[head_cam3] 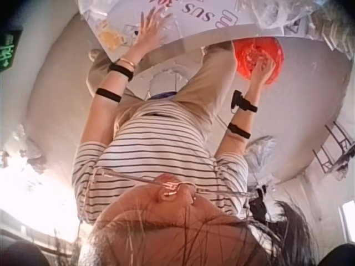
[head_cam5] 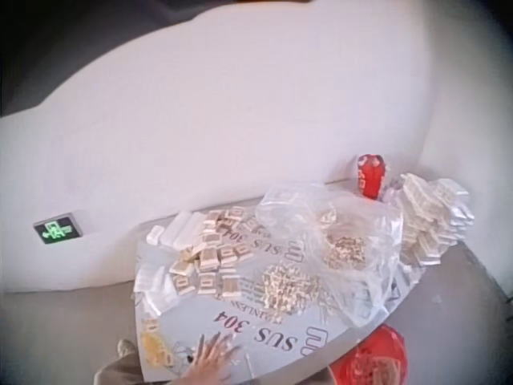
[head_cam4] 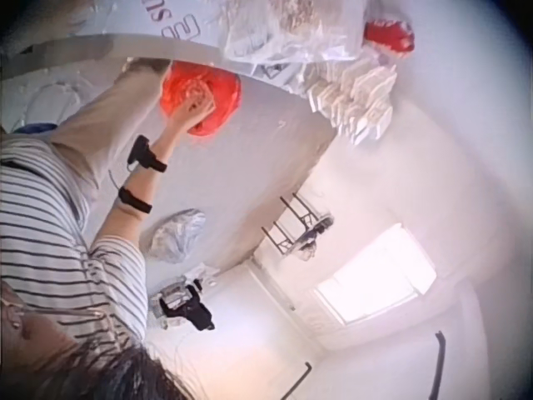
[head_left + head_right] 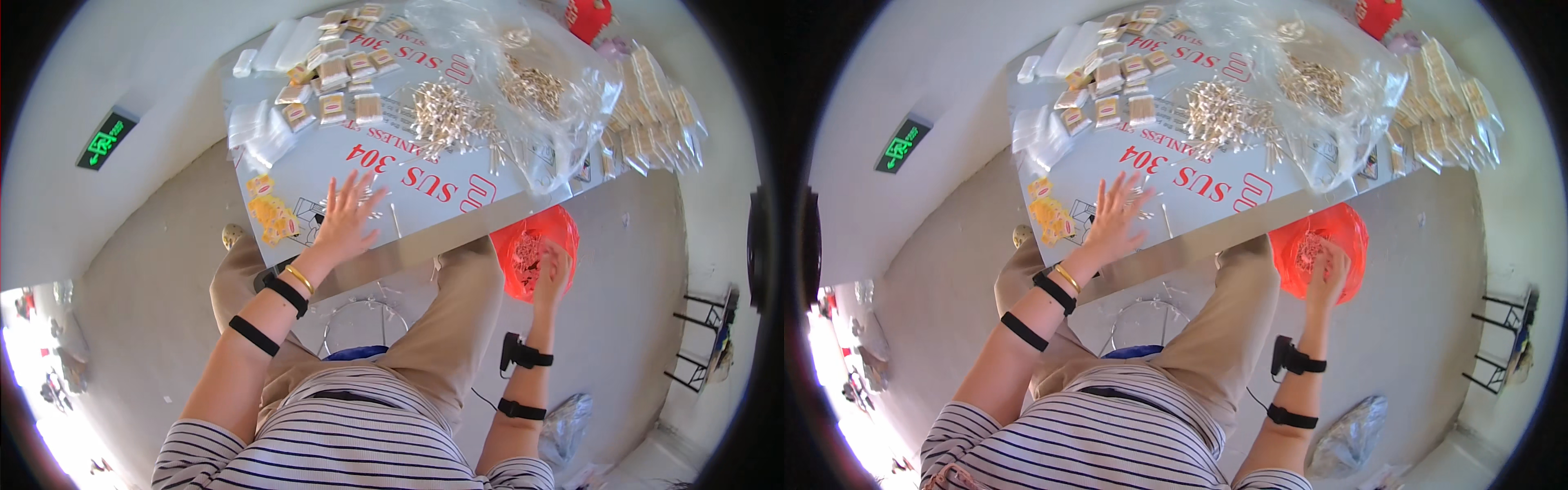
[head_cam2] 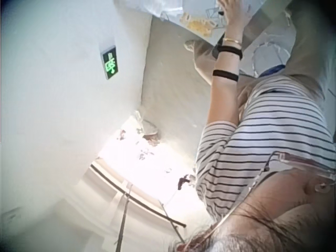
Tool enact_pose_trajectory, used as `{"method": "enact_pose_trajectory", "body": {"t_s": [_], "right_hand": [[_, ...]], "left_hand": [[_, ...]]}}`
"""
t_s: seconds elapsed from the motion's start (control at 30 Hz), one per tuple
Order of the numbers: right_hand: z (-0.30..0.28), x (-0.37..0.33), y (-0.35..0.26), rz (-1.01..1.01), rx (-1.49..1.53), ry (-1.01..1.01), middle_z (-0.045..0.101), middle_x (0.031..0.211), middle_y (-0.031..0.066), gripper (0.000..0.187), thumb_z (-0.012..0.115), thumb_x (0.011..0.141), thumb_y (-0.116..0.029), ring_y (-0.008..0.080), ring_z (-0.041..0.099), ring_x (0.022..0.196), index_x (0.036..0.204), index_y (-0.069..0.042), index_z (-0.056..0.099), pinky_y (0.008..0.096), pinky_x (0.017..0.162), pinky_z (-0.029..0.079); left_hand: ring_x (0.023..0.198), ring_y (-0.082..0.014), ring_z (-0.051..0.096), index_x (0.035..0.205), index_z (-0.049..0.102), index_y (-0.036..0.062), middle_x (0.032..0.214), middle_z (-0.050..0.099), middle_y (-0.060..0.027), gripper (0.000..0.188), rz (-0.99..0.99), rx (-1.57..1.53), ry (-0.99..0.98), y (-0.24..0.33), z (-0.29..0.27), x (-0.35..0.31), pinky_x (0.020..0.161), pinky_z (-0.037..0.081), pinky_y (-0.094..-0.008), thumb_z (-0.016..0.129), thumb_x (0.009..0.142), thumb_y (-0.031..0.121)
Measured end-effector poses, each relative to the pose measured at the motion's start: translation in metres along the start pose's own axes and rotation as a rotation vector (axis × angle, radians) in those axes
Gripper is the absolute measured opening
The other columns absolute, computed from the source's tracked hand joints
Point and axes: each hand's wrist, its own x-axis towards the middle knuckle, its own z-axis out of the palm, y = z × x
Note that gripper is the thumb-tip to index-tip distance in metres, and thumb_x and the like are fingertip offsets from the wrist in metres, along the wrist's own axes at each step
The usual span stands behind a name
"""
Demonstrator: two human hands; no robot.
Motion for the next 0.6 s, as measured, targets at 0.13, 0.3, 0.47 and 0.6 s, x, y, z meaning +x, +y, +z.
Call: {"method": "enact_pose_trajectory", "body": {"t_s": [0.13,0.3,0.47,0.6], "right_hand": [[-0.059,-0.066,0.106,0.236,-0.026,0.079,0.063,0.103,0.0046,0.015,0.06,0.095,-0.009,0.0146,0.058,0.093,0.109,-0.006,0.066,0.0309,0.082,0.047],[-0.027,-0.186,0.158,0.542,-0.032,-0.077,0.07,0.089,0.0064,0.01,0.066,0.093,-0.011,0.014,0.063,0.08,0.099,-0.004,0.068,0.0293,0.074,0.051],[-0.006,-0.326,0.225,1.002,-0.172,-0.335,0.073,0.084,0.0091,0.022,0.078,0.082,-0.023,0.0209,0.068,0.08,0.092,-0.006,0.07,0.0344,0.073,0.054],[0.018,-0.375,0.237,1.181,-0.188,-0.493,0.074,0.089,0.0105,0.025,0.08,0.076,-0.029,0.0286,0.071,0.09,0.089,-0.009,0.072,0.0397,0.081,0.056]], "left_hand": [[0.151,-0.0347,0.015,0.147,0.042,0.0193,0.159,0.026,-0.0088,0.07,0.234,-0.017,-0.115,0.044,0.026,0.013,0.121,0.006,-0.0612,0.07,0.083,0.03],[0.145,-0.0327,0.028,0.137,0.05,0.0134,0.15,0.038,-0.0113,0.058,0.276,0.115,-0.097,0.073,0.033,0.031,0.121,0.013,-0.0584,0.068,0.084,0.027],[0.132,-0.0337,0.041,0.136,0.048,0.0076,0.138,0.046,-0.0137,0.057,0.304,0.049,-0.158,0.112,0.075,0.078,0.116,0.026,-0.052,0.067,0.085,0.025],[0.128,-0.0362,0.043,0.138,0.044,0.0047,0.137,0.047,-0.0152,0.063,0.337,0.079,-0.049,0.112,0.104,0.093,0.113,0.03,-0.0496,0.068,0.084,0.024]]}}
